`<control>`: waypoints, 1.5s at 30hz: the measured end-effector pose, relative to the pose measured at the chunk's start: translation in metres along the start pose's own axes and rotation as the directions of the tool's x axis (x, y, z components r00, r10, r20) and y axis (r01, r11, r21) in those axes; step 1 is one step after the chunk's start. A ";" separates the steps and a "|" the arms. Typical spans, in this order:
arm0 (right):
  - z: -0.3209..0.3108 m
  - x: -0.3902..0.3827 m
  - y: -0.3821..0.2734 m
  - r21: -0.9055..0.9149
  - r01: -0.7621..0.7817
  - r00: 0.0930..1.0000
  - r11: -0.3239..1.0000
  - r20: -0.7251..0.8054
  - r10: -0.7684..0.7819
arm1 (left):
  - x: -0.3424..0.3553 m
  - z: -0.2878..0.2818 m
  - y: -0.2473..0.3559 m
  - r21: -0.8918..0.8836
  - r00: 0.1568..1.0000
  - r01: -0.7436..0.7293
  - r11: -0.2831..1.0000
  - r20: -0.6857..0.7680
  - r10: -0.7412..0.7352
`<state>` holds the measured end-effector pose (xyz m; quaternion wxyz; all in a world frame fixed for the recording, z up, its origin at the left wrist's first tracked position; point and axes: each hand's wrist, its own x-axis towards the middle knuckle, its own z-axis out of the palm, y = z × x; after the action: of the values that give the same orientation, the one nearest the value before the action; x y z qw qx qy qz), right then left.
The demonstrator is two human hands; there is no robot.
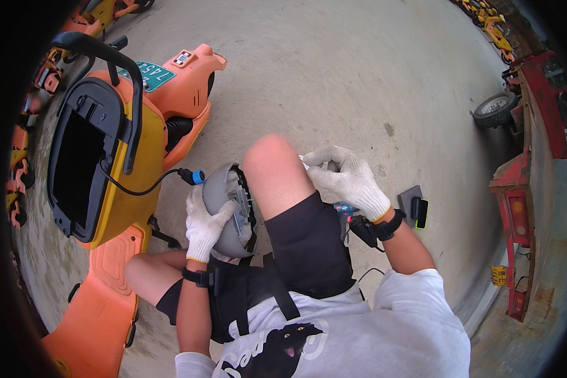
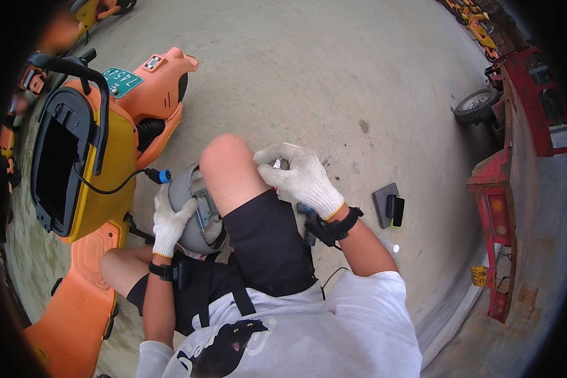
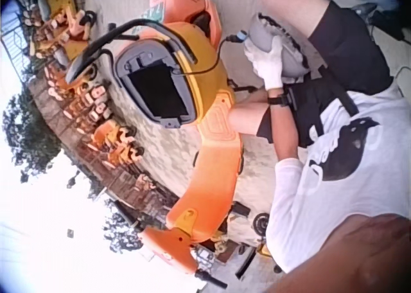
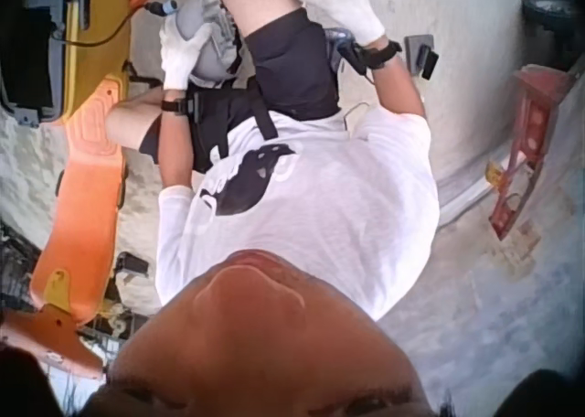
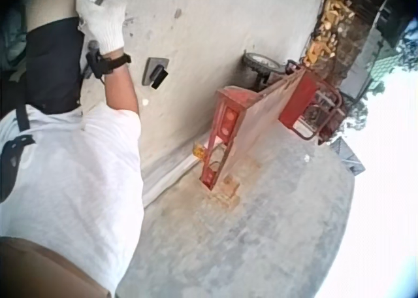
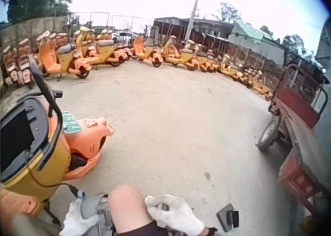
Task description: Repairing a component of an electric scooter using manual and electric tools.
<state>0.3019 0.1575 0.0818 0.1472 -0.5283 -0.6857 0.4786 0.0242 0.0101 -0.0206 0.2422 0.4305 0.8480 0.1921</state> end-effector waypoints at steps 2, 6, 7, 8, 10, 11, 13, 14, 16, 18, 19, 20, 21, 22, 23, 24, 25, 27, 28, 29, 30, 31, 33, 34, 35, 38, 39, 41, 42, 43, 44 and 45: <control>0.007 0.006 0.010 0.029 0.046 0.998 0.999 -0.038 -0.045 | -0.001 0.001 0.001 -0.002 1.000 -0.003 1.000 -0.010 0.003; 0.011 0.013 -0.008 0.116 0.056 0.997 0.992 0.049 -0.062 | -0.001 0.000 -0.004 -0.003 0.999 -0.012 1.000 -0.034 0.012; 0.013 0.016 -0.009 0.119 0.054 0.997 0.991 0.051 -0.061 | 0.000 0.002 -0.005 -0.030 1.000 -0.006 1.000 -0.026 0.006; 0.015 0.020 -0.009 0.135 0.110 0.991 0.985 0.056 -0.119 | 0.002 0.003 -0.006 -0.027 1.000 -0.004 1.000 -0.026 0.004; 0.020 0.025 -0.015 0.150 0.175 0.980 0.973 0.066 -0.187 | 0.001 0.002 -0.006 -0.022 0.999 -0.027 0.999 -0.038 0.026; 0.023 0.028 -0.019 0.117 0.244 0.965 0.963 0.072 -0.254 | 0.001 0.002 -0.006 -0.023 0.999 -0.024 0.999 -0.042 0.023; 0.028 0.036 -0.024 0.084 0.311 0.945 0.947 0.078 -0.317 | 0.000 0.001 -0.003 -0.035 1.000 -0.015 0.999 -0.022 0.014; 0.031 0.043 -0.025 0.057 0.329 0.940 0.943 0.079 -0.333 | 0.001 0.001 -0.003 -0.036 1.000 -0.015 0.999 -0.022 0.015; 0.035 0.056 -0.028 0.034 0.347 0.933 0.937 0.087 -0.349 | 0.000 0.001 -0.004 -0.032 1.000 0.007 0.999 -0.028 -0.008; 0.037 0.068 -0.032 -0.013 0.298 0.951 0.954 0.090 -0.296 | 0.000 0.000 -0.004 -0.033 1.000 0.002 0.999 -0.028 -0.003; 0.037 0.068 -0.033 -0.012 0.302 0.949 0.953 0.094 -0.299 | 0.000 -0.001 -0.004 -0.035 1.000 -0.005 0.999 -0.029 0.004; 0.035 0.068 -0.035 -0.017 0.267 0.957 0.963 0.120 -0.263 | -0.001 -0.001 -0.003 -0.035 0.999 -0.001 0.999 -0.033 0.000; 0.033 0.068 -0.037 -0.023 0.237 0.961 0.971 0.150 -0.231 | -0.001 -0.001 -0.003 -0.036 1.000 0.006 0.999 -0.023 -0.007; 0.031 0.065 -0.038 -0.022 0.246 0.958 0.969 0.159 -0.239 | -0.001 0.000 -0.002 -0.036 1.000 0.013 0.999 -0.013 -0.013; 0.029 0.059 -0.039 -0.045 0.265 0.951 0.963 0.178 -0.254 | -0.001 -0.001 -0.002 -0.036 0.999 0.021 0.999 -0.023 -0.022; 0.027 0.053 -0.041 -0.067 0.284 0.944 0.957 0.195 -0.266 | -0.001 -0.001 -0.002 -0.033 1.000 0.022 0.999 -0.010 -0.022; 0.025 0.049 -0.045 -0.066 0.291 0.941 0.955 0.201 -0.273 | -0.001 -0.001 -0.001 -0.029 1.000 0.023 0.999 0.004 -0.023; 0.022 0.043 -0.052 -0.112 0.231 0.957 0.967 0.205 -0.205 | -0.001 -0.002 -0.001 -0.026 0.999 0.034 0.999 0.010 -0.034; 0.024 0.045 -0.051 -0.109 0.233 0.956 0.966 0.205 -0.208 | 0.000 -0.002 0.000 -0.021 1.000 0.029 0.999 0.006 -0.029; 0.026 0.051 -0.049 -0.102 0.243 0.958 0.965 0.181 -0.223 | 0.000 -0.002 0.000 -0.016 1.000 0.023 1.000 0.002 -0.023; 0.028 0.056 -0.049 -0.095 0.250 0.960 0.963 0.154 -0.234 | 0.000 -0.002 0.000 -0.014 1.000 0.021 1.000 0.003 -0.021; 0.028 0.061 -0.050 -0.094 0.249 0.960 0.964 0.152 -0.234 | 0.001 -0.002 0.000 -0.012 1.000 0.027 1.000 0.006 -0.027; 0.030 0.069 -0.053 -0.129 0.192 0.974 0.973 0.145 -0.173 | 0.001 -0.001 0.000 -0.010 1.000 0.030 0.999 0.007 -0.030; 0.030 0.072 -0.051 -0.129 0.193 0.974 0.973 0.143 -0.175 | 0.001 -0.001 -0.001 -0.007 1.000 0.021 1.000 0.001 -0.021; 0.031 0.074 -0.045 -0.086 0.177 0.974 0.980 0.156 -0.163 | 0.001 0.000 -0.002 -0.004 1.000 0.012 1.000 -0.005 -0.012; 0.028 0.068 -0.046 -0.083 0.183 0.970 0.980 0.176 -0.166 | 0.000 -0.001 -0.002 0.017 0.999 0.034 0.999 0.000 -0.034; 0.025 0.062 -0.046 -0.123 0.195 0.970 0.973 0.172 -0.172 | 0.000 -0.001 -0.002 0.015 0.999 0.035 0.999 0.000 -0.035; 0.022 0.056 -0.038 -0.104 0.178 0.971 0.979 0.183 -0.157 | 0.000 -0.002 -0.002 0.020 1.000 0.031 0.999 0.004 -0.031; 0.021 0.055 -0.035 -0.081 0.160 0.972 0.984 0.188 -0.142 | 0.001 -0.002 -0.001 0.020 1.000 0.030 0.999 0.003 -0.030; 0.022 0.057 -0.031 -0.080 0.160 0.972 0.984 0.187 -0.143 | 0.001 -0.002 -0.001 0.017 1.000 0.027 0.999 0.003 -0.027; 0.023 0.058 -0.028 -0.058 0.156 0.975 0.986 0.169 -0.144 | 0.001 -0.002 0.000 0.015 1.000 0.023 1.000 0.004 -0.023; 0.023 0.058 -0.028 -0.033 0.149 0.978 0.988 0.150 -0.143 | 0.001 -0.001 -0.001 0.019 1.000 0.020 1.000 0.007 -0.020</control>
<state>0.2462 0.1970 0.0753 0.1193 -0.4431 -0.7421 0.4887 0.0224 0.0106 -0.0199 0.2431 0.4251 0.8530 0.1802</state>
